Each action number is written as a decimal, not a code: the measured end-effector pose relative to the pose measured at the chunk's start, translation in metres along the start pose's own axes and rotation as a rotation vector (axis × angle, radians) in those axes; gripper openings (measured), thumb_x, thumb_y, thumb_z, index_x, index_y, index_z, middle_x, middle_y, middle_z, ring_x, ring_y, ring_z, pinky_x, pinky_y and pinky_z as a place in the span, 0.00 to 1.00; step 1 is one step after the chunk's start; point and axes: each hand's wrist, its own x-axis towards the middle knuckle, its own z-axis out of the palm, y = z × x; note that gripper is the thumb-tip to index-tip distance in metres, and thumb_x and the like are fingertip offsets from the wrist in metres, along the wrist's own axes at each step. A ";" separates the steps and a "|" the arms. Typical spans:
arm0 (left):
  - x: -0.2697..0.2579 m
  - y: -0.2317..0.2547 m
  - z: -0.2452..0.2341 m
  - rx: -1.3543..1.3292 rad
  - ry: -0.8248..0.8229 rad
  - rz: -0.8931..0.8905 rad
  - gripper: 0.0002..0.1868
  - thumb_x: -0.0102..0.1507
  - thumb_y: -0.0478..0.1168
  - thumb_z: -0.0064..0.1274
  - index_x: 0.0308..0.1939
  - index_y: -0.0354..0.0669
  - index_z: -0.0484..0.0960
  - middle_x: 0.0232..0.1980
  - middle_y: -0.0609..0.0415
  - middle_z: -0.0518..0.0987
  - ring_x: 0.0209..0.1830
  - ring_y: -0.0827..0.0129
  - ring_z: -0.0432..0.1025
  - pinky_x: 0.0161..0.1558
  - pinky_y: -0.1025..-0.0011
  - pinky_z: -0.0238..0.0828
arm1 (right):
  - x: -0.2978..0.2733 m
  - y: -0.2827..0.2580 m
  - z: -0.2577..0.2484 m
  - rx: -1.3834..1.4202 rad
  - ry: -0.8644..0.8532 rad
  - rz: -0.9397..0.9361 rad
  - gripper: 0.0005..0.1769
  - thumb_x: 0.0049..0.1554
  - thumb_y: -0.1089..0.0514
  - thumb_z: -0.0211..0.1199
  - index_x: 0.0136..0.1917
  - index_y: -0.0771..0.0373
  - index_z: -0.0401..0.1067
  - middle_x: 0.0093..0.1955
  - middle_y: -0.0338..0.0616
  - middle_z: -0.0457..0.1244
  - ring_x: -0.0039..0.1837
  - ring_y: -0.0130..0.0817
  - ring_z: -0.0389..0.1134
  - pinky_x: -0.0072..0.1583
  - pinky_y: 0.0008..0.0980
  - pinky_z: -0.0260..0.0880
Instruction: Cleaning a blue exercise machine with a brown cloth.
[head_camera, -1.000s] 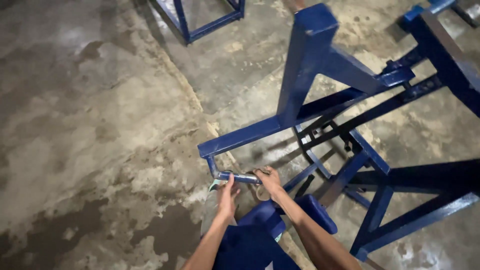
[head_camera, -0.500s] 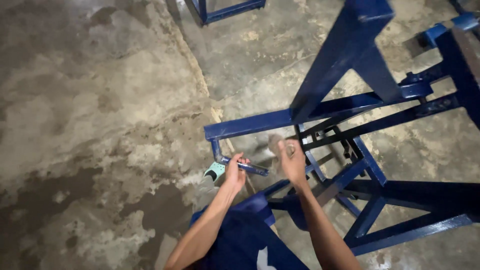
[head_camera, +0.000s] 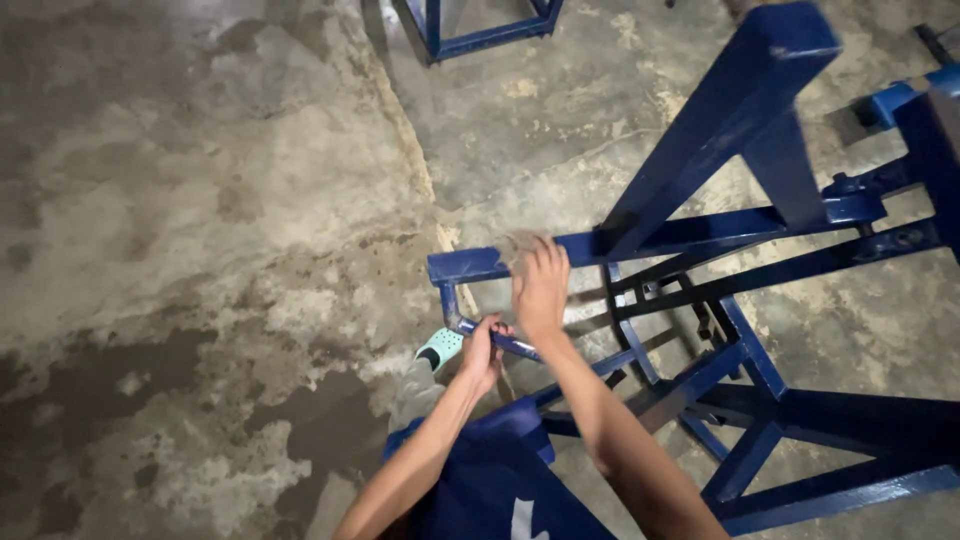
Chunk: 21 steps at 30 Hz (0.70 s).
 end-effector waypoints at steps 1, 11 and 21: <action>0.005 0.001 0.000 0.005 -0.008 0.000 0.13 0.63 0.39 0.55 0.26 0.46 0.69 0.28 0.56 0.74 0.34 0.67 0.75 0.41 0.73 0.73 | 0.003 -0.006 -0.002 -0.005 0.008 0.002 0.25 0.46 0.65 0.67 0.58 0.63 0.70 0.68 0.55 0.60 0.74 0.56 0.57 0.74 0.56 0.54; 0.022 -0.014 -0.022 0.055 0.070 0.003 0.08 0.66 0.43 0.49 0.32 0.50 0.78 0.29 0.61 0.76 0.24 0.77 0.67 0.24 0.77 0.62 | 0.005 -0.039 0.030 0.178 -0.387 -0.125 0.25 0.51 0.66 0.57 0.61 0.57 0.76 0.63 0.46 0.63 0.68 0.55 0.60 0.67 0.45 0.63; 0.006 0.000 0.001 -0.110 -0.034 0.021 0.13 0.63 0.35 0.57 0.27 0.43 0.70 0.27 0.54 0.73 0.32 0.66 0.72 0.45 0.67 0.75 | 0.026 0.068 -0.016 -0.029 -0.188 0.037 0.27 0.51 0.69 0.53 0.62 0.57 0.78 0.63 0.53 0.64 0.66 0.56 0.62 0.69 0.48 0.61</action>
